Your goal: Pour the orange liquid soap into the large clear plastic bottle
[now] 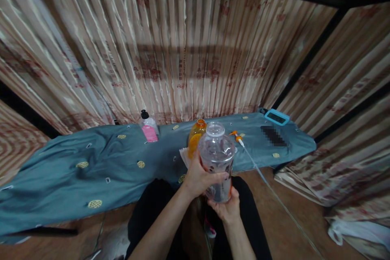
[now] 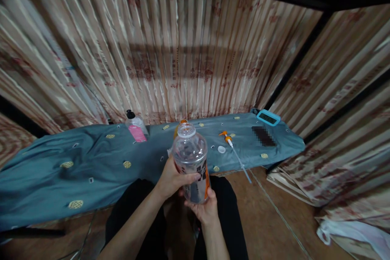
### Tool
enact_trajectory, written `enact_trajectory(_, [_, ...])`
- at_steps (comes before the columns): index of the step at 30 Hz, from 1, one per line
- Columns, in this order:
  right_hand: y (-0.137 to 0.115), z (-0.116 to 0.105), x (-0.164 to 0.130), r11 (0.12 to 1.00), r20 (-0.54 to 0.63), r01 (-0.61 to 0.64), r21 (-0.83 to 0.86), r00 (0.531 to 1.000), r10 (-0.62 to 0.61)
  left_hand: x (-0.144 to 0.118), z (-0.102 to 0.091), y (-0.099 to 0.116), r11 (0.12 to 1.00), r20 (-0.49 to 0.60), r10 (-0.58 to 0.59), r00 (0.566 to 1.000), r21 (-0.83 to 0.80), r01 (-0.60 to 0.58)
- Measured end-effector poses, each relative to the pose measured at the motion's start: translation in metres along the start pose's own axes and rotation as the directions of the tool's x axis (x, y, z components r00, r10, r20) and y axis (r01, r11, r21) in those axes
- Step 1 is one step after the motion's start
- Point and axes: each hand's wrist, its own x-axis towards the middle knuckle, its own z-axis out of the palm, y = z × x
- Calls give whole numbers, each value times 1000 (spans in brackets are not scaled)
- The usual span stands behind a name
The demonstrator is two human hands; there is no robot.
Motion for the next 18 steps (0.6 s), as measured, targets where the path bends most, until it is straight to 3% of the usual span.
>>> enact_trajectory(5, [-4,13,-5,999,-86,29,-24,996,-31,0,-9,-5,998,83,57,995,-36,-54])
enact_trajectory(8, [-11,19,-7,998,-147,25,-53,989,-33,8,-23,-9,983,-48,176,983,-40,-178])
enact_trajectory(10, [-16,21,-10,997,-188,32,-74,981,-45,20,-34,-15,966,-209,246,947,138,-220])
enact_trajectory(13, [-24,22,-13,993,-239,64,-98,967,-86,47,-43,-28,926,-318,267,910,347,-150])
enact_trajectory(18, [-34,18,-18,986,-320,91,-138,938,-131,85,-42,-59,936,-300,157,941,349,-45])
